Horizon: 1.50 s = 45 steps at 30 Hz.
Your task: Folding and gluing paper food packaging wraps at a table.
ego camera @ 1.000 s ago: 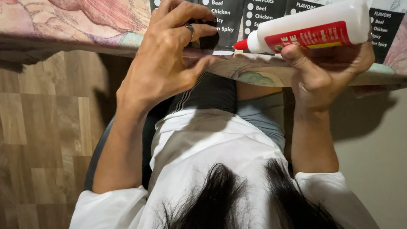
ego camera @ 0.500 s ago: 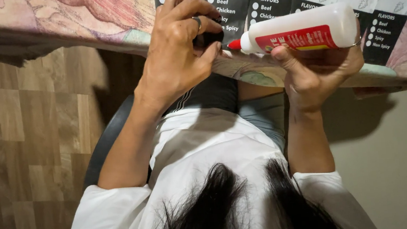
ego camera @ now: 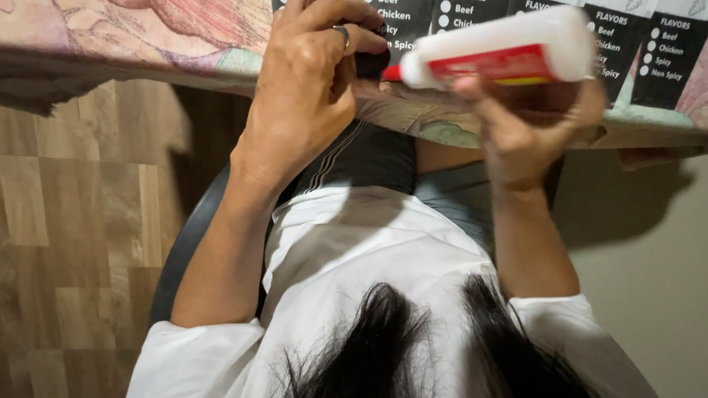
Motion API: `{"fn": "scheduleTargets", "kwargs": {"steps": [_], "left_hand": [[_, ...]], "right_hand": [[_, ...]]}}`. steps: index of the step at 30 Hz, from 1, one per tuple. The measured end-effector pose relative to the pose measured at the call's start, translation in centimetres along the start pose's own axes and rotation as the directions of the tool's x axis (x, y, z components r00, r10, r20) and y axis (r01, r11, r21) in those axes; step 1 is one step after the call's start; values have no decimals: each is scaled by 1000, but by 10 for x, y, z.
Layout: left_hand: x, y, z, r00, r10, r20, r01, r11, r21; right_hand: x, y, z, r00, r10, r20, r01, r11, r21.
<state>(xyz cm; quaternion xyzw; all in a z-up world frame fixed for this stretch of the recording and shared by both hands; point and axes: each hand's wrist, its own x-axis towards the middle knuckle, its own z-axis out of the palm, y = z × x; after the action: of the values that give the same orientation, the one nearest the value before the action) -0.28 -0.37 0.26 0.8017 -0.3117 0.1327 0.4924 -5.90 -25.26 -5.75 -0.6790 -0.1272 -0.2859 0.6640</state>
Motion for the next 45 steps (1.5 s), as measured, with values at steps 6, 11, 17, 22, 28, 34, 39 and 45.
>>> {"fn": "scheduleTargets", "kwargs": {"steps": [6, 11, 17, 22, 28, 34, 39, 45], "left_hand": [[-5, -8, -5, 992, 127, 8, -127, 991, -30], [-14, -4, -39, 989, 89, -122, -78, 992, 97], [-23, -11, -59, 995, 15, -100, 7, 977, 215], [-27, -17, -67, 998, -8, -65, 17, 990, 142], [-29, -19, -71, 1000, -19, -25, 20, 998, 54], [-28, -19, -67, 996, -14, -93, 19, 998, 59], [-30, -22, -64, 993, -34, -111, 45, 995, 94], [-31, -23, -65, 994, -31, -100, 39, 996, 76]], "right_hand": [[0, 4, -27, 988, 65, -143, -44, 989, 144], [12, -4, -5, 997, 32, -75, -17, 981, 194], [22, -7, 41, 998, -47, -36, 51, 991, 121], [29, -21, 68, 993, 114, -4, -114, 989, -95], [32, -23, 88, 985, 167, 44, -160, 978, -136], [29, -21, 86, 983, 157, 91, -132, 964, -230], [20, 0, 59, 991, -56, 123, 36, 987, 159], [24, -7, 63, 996, 77, 36, -80, 993, 89]]}}
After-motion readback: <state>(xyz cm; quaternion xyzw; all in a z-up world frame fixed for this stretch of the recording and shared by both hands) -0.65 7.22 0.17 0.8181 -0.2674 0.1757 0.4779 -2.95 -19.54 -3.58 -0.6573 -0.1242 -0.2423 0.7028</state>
